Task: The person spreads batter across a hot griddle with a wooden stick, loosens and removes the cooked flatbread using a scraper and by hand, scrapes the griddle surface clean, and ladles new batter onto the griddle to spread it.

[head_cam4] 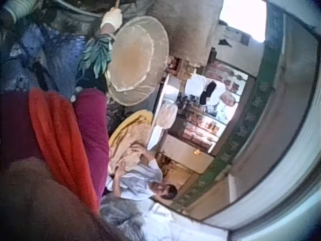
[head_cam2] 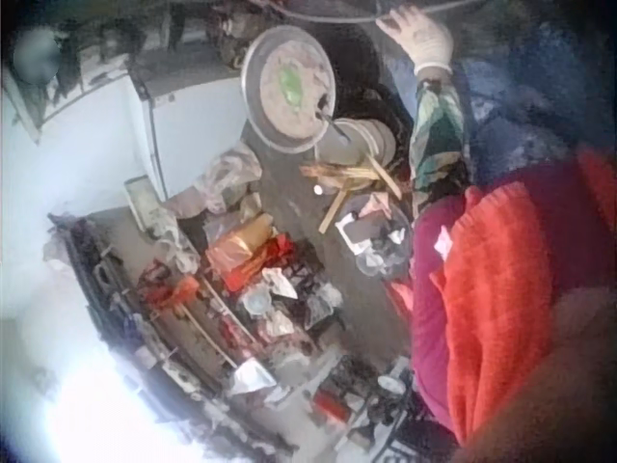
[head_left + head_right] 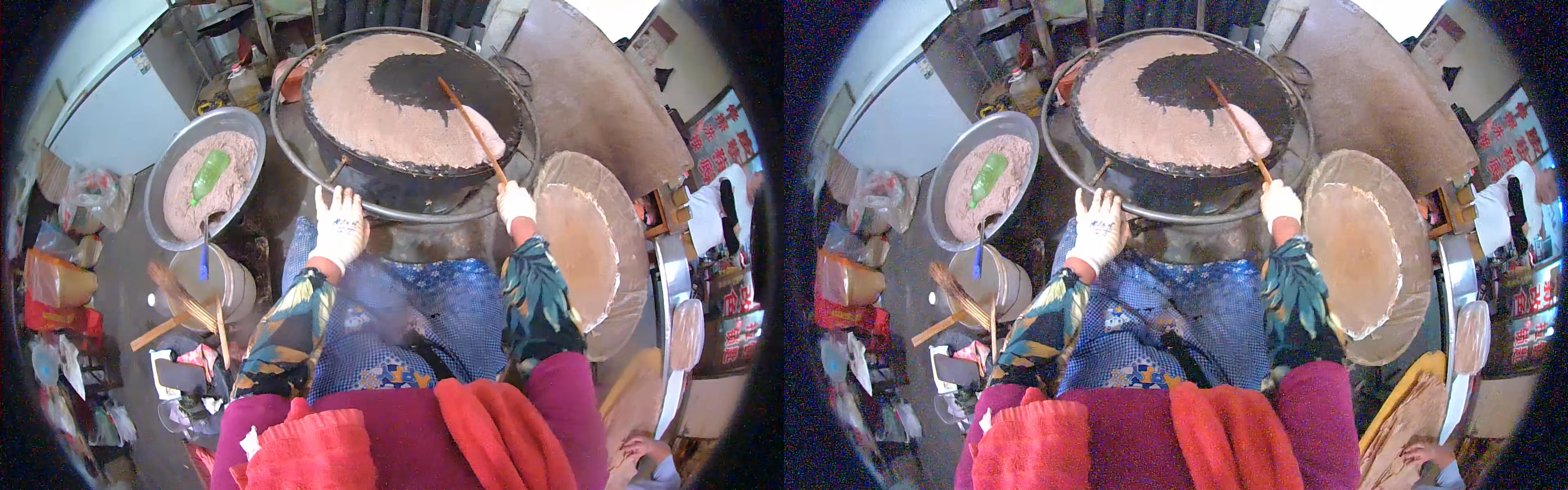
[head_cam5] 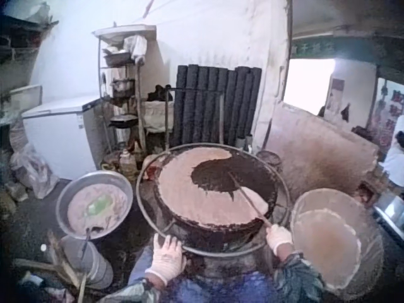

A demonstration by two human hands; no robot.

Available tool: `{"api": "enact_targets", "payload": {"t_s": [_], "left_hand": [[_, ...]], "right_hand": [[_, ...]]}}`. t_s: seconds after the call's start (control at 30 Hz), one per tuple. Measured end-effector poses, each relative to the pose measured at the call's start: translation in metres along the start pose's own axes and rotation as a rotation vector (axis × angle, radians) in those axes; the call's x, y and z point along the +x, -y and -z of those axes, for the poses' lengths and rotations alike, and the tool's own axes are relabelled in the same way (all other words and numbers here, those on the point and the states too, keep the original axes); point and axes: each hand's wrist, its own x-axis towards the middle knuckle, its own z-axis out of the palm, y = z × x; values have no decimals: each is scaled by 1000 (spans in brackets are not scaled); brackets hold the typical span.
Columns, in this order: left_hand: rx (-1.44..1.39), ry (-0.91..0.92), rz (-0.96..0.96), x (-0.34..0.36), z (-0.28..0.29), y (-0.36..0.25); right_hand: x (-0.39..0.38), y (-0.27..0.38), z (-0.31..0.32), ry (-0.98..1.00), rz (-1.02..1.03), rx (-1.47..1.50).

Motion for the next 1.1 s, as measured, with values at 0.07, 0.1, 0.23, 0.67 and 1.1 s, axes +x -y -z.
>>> {"api": "enact_targets", "payload": {"t_s": [0.07, 0.1, 0.23, 0.67, 1.1], "left_hand": [[30, 17, 33, -4, -7, 12], [28, 13, 43, -1, -6, 17], [52, 109, 116, 4, 5, 21], [48, 47, 195, 18, 23, 39], [88, 128, -24, -2, -1, -35]], "right_hand": [[-4, 18, 6, -24, 59, -20], [-11, 23, 3, -22, 97, -18], [-7, -3, -14, -6, 22, -7], [-20, 16, 9, 53, 86, 15], [-19, 3, -7, 66, 86, -102]]}}
